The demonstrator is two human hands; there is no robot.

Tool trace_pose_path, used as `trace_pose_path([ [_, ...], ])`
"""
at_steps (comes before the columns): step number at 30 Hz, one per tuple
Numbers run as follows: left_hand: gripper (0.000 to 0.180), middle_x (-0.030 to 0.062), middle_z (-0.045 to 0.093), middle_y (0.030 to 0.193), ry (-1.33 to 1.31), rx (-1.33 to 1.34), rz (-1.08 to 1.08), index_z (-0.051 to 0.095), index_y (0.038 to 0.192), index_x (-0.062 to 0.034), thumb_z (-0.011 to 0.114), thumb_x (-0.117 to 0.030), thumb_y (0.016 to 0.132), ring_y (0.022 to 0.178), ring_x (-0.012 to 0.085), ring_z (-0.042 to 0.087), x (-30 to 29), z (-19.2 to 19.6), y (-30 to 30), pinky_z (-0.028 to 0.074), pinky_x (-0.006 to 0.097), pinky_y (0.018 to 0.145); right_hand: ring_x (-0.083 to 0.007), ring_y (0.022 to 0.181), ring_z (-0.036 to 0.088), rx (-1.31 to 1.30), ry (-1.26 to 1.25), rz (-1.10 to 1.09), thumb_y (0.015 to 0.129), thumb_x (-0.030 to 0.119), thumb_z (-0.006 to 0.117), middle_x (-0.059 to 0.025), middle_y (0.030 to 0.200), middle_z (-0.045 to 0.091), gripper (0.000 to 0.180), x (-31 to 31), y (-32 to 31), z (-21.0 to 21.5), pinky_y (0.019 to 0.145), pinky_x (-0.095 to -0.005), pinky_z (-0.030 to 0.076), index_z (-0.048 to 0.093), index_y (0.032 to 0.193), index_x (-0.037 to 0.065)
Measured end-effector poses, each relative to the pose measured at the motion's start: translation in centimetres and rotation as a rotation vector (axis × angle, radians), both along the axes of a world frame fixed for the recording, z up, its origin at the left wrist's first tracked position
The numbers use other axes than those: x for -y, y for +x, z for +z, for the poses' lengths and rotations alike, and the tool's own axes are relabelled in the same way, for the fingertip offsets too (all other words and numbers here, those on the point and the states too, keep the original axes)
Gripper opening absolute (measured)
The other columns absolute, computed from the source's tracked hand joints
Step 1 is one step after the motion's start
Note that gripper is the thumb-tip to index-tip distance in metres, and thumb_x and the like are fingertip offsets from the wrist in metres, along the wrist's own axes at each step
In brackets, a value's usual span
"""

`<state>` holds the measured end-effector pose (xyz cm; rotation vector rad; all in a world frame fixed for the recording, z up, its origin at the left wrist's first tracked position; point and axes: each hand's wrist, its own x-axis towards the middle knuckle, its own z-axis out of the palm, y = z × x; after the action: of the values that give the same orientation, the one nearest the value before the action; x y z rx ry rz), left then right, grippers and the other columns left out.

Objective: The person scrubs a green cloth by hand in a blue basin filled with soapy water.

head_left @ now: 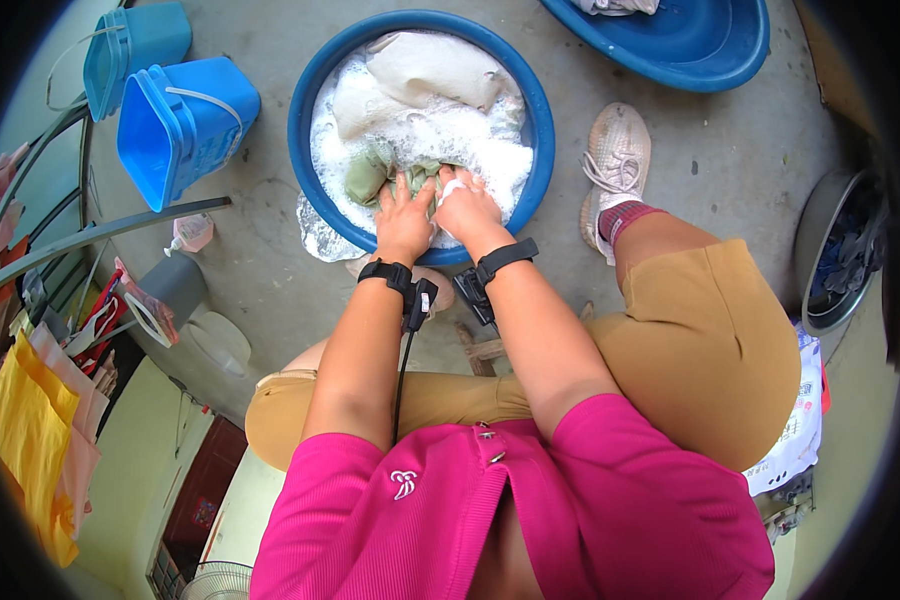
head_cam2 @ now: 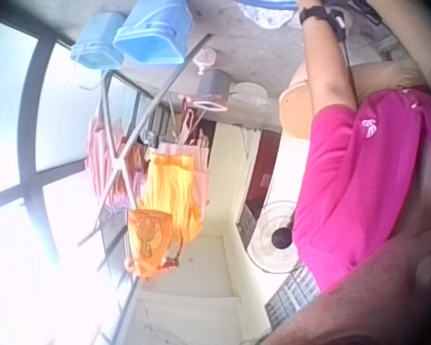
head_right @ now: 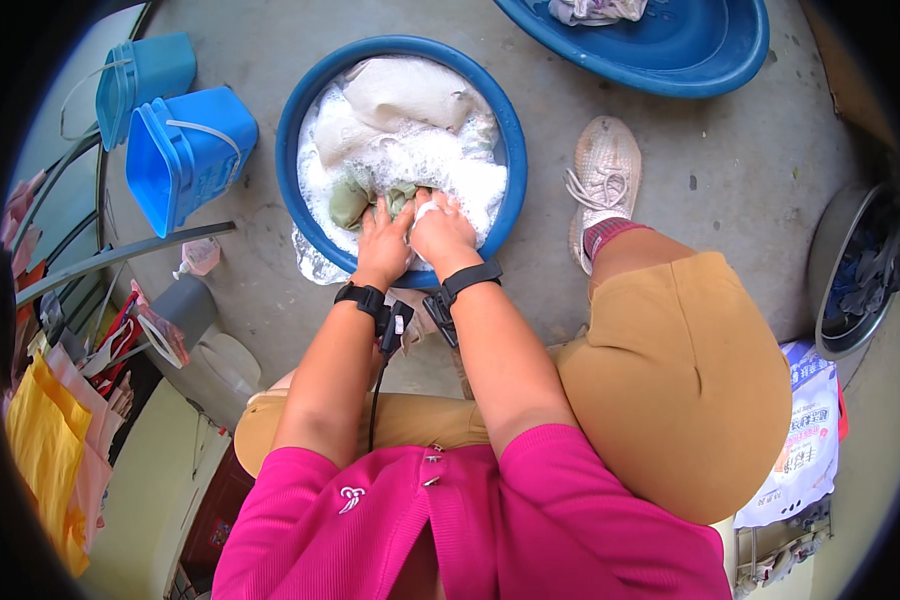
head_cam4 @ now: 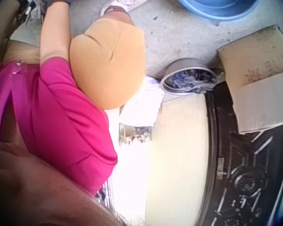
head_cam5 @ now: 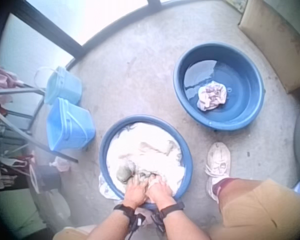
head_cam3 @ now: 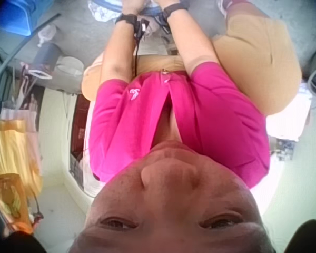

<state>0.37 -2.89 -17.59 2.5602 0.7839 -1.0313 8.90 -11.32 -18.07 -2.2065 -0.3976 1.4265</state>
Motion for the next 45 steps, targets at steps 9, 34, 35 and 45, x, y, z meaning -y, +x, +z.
trace_pose_path([
  [9, 0.028, 0.0123, 0.053, 0.110, -0.052, -0.117, 0.165, 0.056, 0.105, -0.0152, 0.047, -0.018, 0.079, 0.102, 0.0349, 0.050, -1.6, -1.6, 1.4, 0.041, 0.045, 0.082, -0.0326, 0.102, 0.052, -0.076, -0.119, 0.073, 0.082, 0.024, 0.046, -0.0156, 0.110, 0.055, 0.031, 0.1, 0.5, -0.4, 0.085, -0.0411, 0.043, 0.055, 0.110, 0.014],
  [34, 0.034, 0.0218, 0.033, 0.122, -0.115, 0.751, 0.176, 0.046, 0.106, -0.0039, 0.040, -0.032, 0.088, 0.111, 0.0367, 0.036, -1.4, 5.6, 2.8, 0.030, 0.039, 0.096, -0.0207, 0.087, 0.054, -1.080, 0.652, -1.499, 0.084, 0.026, 0.054, -0.0090, 0.099, 0.053, 0.026, -3.5, 0.7, 2.8, 0.065, -0.0368, 0.048, 0.045, 0.106, 0.014],
  [35, 0.036, 0.0206, 0.032, 0.122, -0.156, 0.722, 0.182, 0.045, 0.106, -0.0055, 0.046, -0.035, 0.085, 0.107, 0.0368, 0.040, -1.4, 5.8, 3.0, 0.034, 0.040, 0.091, -0.0200, 0.083, 0.055, -1.177, 0.648, -1.491, 0.084, 0.028, 0.054, -0.0089, 0.096, 0.054, 0.024, -3.2, 0.9, 2.8, 0.065, -0.0359, 0.048, 0.048, 0.102, 0.013],
  [45, 0.036, 0.0154, 0.046, 0.101, -0.104, 0.557, -0.040, 0.049, 0.102, -0.0081, 0.054, -0.037, 0.081, 0.087, 0.0369, 0.052, -2.6, 5.3, 2.0, 0.045, 0.040, 0.071, -0.0162, 0.069, 0.056, -1.496, 0.666, -1.282, 0.085, 0.046, 0.049, -0.0040, 0.080, 0.059, 0.037, -2.9, 0.3, 1.9, 0.063, -0.0298, 0.046, 0.056, 0.088, 0.010],
])
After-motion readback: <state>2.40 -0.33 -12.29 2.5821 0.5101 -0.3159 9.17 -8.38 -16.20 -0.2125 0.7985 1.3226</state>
